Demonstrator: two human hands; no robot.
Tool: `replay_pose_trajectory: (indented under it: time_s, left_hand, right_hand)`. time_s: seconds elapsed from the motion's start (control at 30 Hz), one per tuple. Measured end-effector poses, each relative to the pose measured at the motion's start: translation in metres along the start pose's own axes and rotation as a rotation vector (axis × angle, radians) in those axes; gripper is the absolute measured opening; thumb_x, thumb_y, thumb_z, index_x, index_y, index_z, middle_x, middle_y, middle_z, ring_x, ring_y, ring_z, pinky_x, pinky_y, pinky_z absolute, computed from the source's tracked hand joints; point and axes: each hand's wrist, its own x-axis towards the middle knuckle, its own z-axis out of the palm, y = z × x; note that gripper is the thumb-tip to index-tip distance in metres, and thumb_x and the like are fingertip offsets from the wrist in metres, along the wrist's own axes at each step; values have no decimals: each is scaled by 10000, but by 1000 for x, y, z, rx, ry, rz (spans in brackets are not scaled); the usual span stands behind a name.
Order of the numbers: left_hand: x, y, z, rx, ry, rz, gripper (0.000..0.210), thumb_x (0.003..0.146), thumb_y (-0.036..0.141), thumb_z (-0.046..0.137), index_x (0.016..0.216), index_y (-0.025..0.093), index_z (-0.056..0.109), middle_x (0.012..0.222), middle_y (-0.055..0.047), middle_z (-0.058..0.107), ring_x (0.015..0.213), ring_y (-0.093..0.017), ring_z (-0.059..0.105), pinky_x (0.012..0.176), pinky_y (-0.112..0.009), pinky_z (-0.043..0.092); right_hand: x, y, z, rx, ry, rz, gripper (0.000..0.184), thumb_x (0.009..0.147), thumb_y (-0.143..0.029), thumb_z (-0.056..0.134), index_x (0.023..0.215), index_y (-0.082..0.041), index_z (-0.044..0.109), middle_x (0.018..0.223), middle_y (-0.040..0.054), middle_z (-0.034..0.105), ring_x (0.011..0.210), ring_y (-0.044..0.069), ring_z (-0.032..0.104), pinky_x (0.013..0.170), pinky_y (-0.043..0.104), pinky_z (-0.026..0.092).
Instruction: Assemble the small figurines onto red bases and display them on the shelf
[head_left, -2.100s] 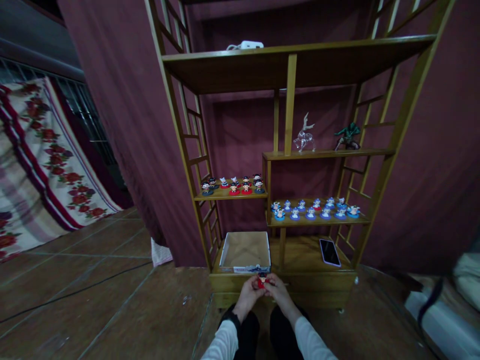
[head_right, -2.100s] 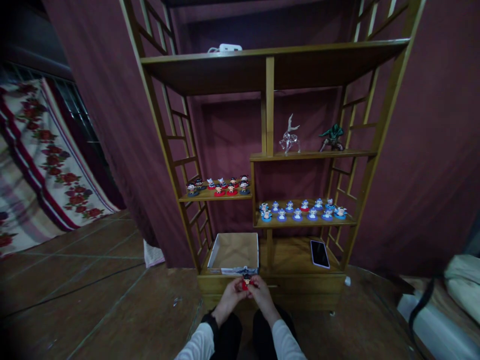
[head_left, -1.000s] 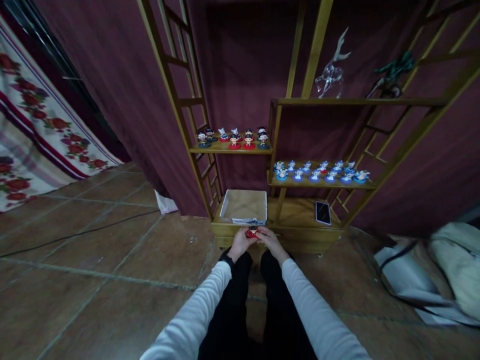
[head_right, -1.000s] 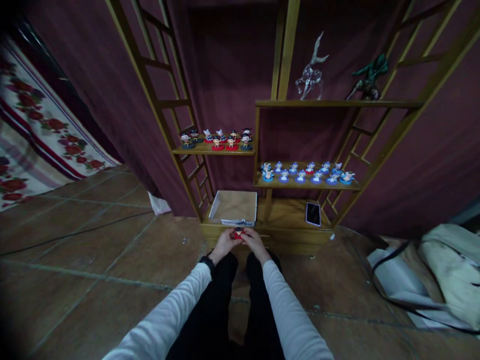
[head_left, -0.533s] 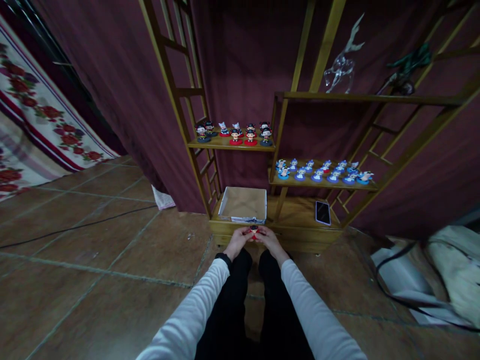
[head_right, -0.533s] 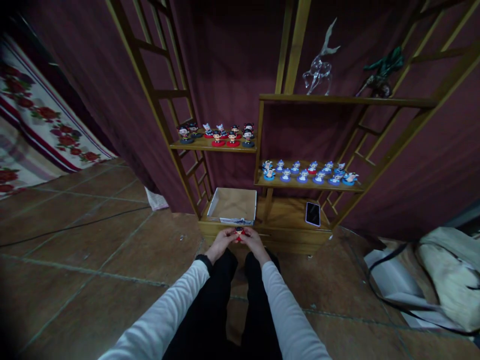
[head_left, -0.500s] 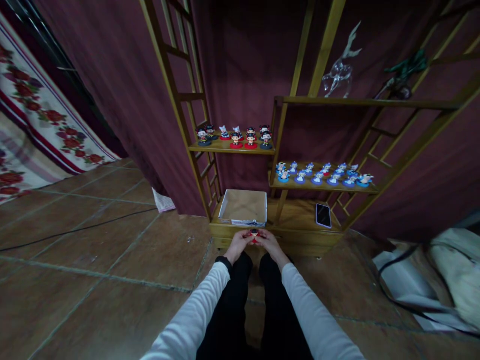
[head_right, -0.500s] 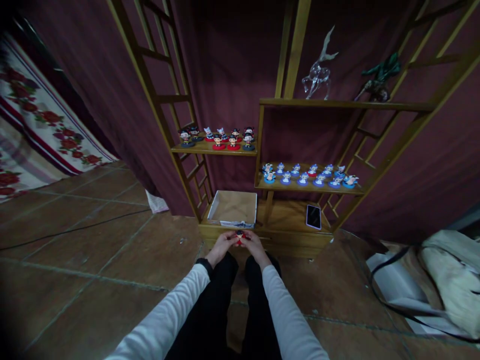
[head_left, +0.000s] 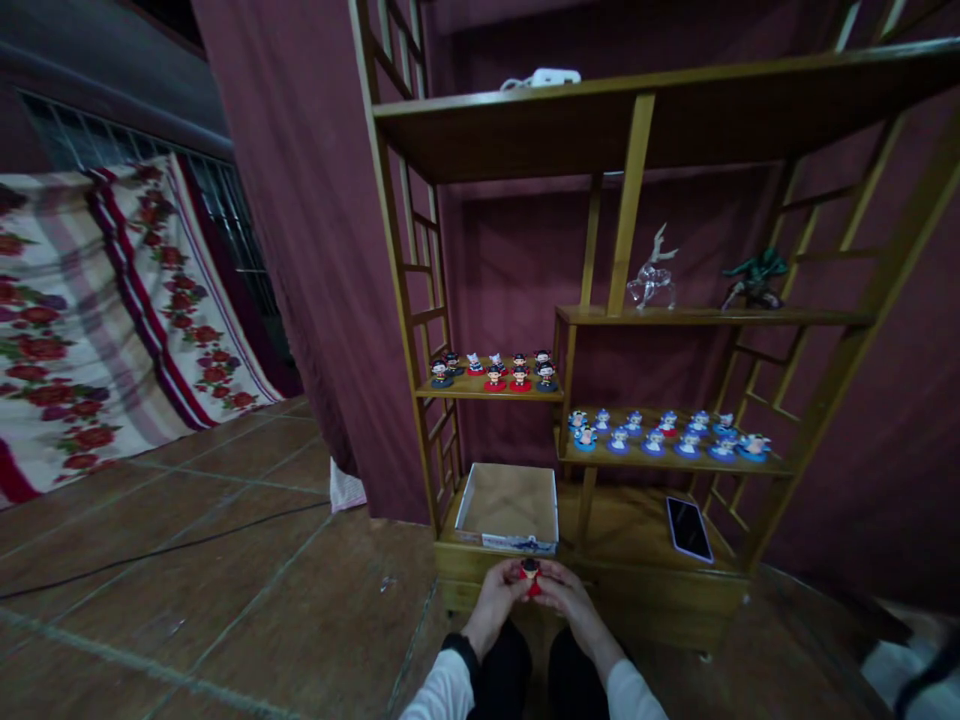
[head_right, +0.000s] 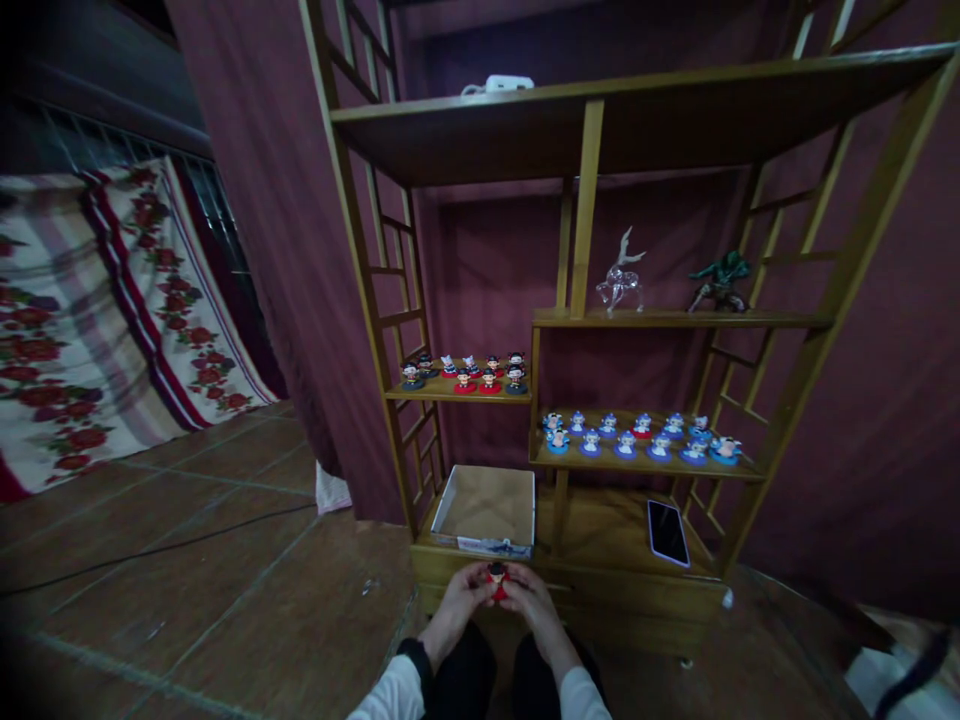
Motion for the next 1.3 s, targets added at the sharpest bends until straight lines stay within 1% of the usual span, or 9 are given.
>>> replay_pose_trajectory:
  time_s: [0.1,0.2,0.3,0.5,0.67,0.8,0.97,1.17,1.3]
  left_hand:
    - [-3,13,-7,-61,48,-38,448,456,341,850,809,127,676,750,-62,677,615,-126,593,555,-218,416]
    - [-2,50,-18,-127,148,-31,468,435,295,863,824,143,653,755,-52,682,621,-125,609,558,-212,423]
    - [-2,116,-30,-92,167,55,437,480,270,851,842,150,638,799,-62,695,677,-139,634,582,-215,445]
    - [3,276,-37,1,160,345,268,599,184,789,812,134,635,888,-85,698,732,-134,645,611,-211,465]
    - [29,355,-24,118,212,479,194,621,97,745,769,88,620,700,-55,662,568,-91,593,546,-198,437]
    - [54,372,-10,175,283,432,201,574,68,752,686,94,587,606,-25,622,533,-93,585,543,-204,448]
    - [80,367,-1,431,441,449,188,565,105,747,679,123,599,570,2,607,528,-107,586,532,-205,449]
    - [93,359,-5,991,662,490,154,662,212,684,813,183,683,806,-48,704,810,-186,649,712,-256,480]
    - [86,352,-6,1177,708,520,245,754,277,604,977,202,672,933,-76,703,899,-209,640,765,-282,469]
  right_hand:
    - [-5,-1,-2,16,14,1,506,565,-530,739,951,-211,672,937,82,689,823,241,662,734,392,516]
    - [-8,-2,-8,36,20,-36,463,596,-511,733,957,-227,676,900,71,695,801,220,652,742,374,516]
    - [-9,-3,-14,37,52,-72,434,560,-502,756,888,-225,695,857,67,696,778,219,643,731,367,516]
    - [-4,1,-16,43,94,-103,432,463,-515,792,773,-223,712,794,69,696,714,226,636,670,366,517]
    - [-3,2,-14,54,86,-106,457,417,-523,807,742,-215,718,748,71,696,662,225,633,639,372,516]
    - [-2,2,-16,54,84,-95,469,400,-511,820,730,-192,721,718,71,695,649,219,632,624,358,516]
    - [-1,2,-19,77,98,-104,484,395,-487,834,747,-172,729,722,80,699,640,215,630,613,346,513]
    - [-4,-2,-19,70,103,-133,472,420,-498,825,751,-173,734,700,77,691,615,204,614,582,331,501]
    - [-4,0,-19,51,90,-148,458,454,-497,814,773,-177,735,713,76,692,618,200,611,582,322,497]
